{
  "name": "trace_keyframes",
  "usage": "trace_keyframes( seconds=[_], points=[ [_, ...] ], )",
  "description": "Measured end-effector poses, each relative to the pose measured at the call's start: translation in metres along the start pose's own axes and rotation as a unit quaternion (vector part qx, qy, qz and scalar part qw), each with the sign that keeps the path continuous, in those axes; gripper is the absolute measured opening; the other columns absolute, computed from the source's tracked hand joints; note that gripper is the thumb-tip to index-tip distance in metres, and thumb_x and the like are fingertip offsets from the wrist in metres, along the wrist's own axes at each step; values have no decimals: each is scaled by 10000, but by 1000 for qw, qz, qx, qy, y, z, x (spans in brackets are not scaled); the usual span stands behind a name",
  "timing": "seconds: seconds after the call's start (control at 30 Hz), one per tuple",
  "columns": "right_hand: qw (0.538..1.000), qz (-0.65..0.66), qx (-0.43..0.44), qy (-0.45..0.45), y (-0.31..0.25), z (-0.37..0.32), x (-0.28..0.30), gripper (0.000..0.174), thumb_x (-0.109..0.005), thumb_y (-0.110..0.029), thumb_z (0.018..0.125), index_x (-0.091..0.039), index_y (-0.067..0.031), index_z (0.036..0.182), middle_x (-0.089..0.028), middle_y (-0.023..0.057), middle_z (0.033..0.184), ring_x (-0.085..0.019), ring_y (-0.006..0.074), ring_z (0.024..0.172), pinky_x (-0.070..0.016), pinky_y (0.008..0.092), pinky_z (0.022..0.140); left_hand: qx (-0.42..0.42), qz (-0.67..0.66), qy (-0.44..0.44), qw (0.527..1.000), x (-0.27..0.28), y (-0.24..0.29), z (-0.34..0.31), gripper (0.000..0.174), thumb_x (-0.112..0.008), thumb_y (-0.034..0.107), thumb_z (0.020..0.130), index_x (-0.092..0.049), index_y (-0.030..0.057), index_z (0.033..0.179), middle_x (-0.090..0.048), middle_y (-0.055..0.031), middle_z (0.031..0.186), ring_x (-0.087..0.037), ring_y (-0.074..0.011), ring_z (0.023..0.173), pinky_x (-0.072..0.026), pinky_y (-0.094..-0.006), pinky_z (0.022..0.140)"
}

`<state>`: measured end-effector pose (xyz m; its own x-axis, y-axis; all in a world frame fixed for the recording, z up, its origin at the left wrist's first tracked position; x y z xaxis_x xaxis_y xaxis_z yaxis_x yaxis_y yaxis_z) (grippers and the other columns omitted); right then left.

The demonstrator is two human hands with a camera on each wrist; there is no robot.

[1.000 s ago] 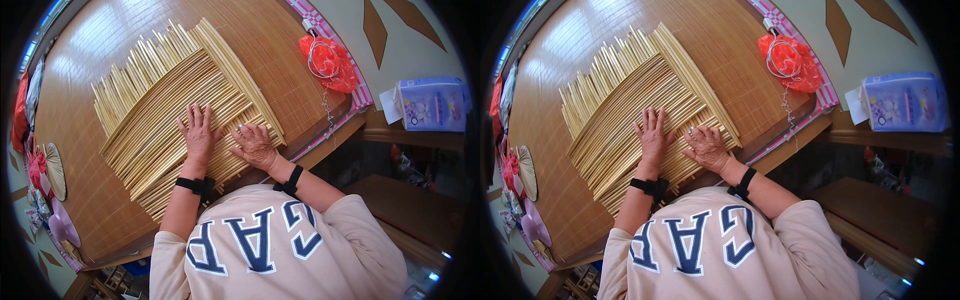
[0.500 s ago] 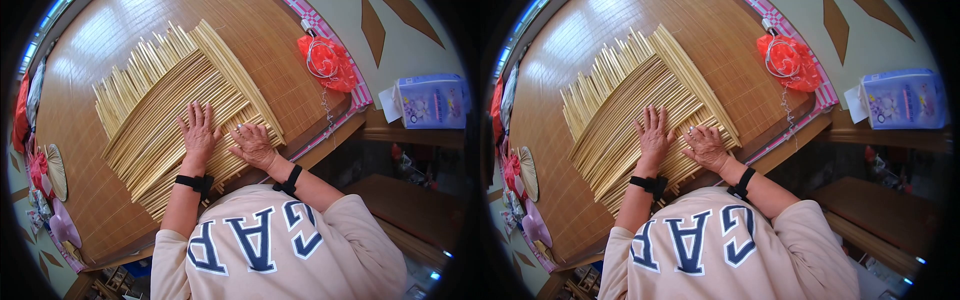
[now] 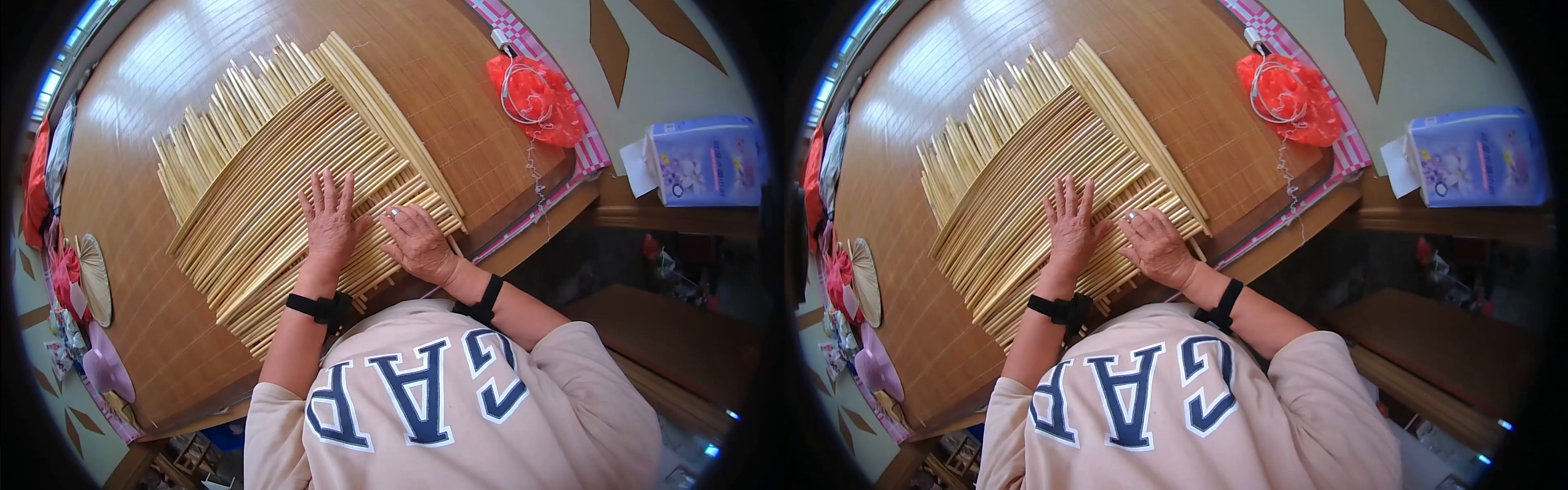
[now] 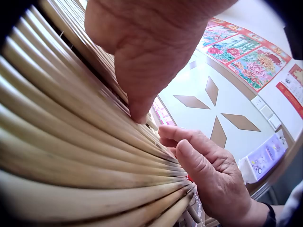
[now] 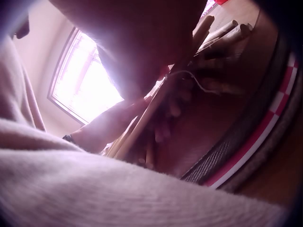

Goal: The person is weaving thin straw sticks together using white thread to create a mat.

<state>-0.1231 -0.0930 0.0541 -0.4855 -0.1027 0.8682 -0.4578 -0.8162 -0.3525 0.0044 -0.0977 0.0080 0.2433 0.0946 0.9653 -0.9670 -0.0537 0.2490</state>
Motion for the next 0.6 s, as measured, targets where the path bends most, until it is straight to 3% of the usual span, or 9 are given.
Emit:
trace_keyframes(
  seconds=[0.17,0.43,0.6],
  points=[
    [1000,11,23,-13,-5,-6,-11,462,-658,-274,770,-574,-4,1136,-530,148,1139,-456,289,1159,-315,427,1047,31,-27,-35,999,-13,-4,1,869,-637,512,759,-237,167,1449,-150,-218,1493,-64,-388,1394,-44,-575,1090],
    [999,8,38,-7,-3,-10,-17,470,-669,-261,746,-580,-5,1130,-537,130,1112,-461,279,1153,-324,435,1043,29,-27,-21,999,-10,-2,2,891,-675,483,737,-242,162,1447,-172,-248,1475,-84,-392,1391,-51,-605,1074],
    [999,4,40,-6,-4,-9,-18,465,-666,-267,749,-581,-6,1125,-541,126,1088,-466,280,1142,-328,437,1040,11,2,2,1000,-3,4,4,902,-698,476,697,-297,118,1421,-266,-258,1427,-168,-389,1372,-96,-651,1045]
  ],
)
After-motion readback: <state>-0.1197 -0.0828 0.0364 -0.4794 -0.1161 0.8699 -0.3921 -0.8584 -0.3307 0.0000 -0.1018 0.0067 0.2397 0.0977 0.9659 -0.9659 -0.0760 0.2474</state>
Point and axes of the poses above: each hand's wrist, its own z-axis towards the middle knuckle, its own x-axis out of the back of the hand, y = z × x, the point moved 10 cm from there along z, towards the middle knuckle
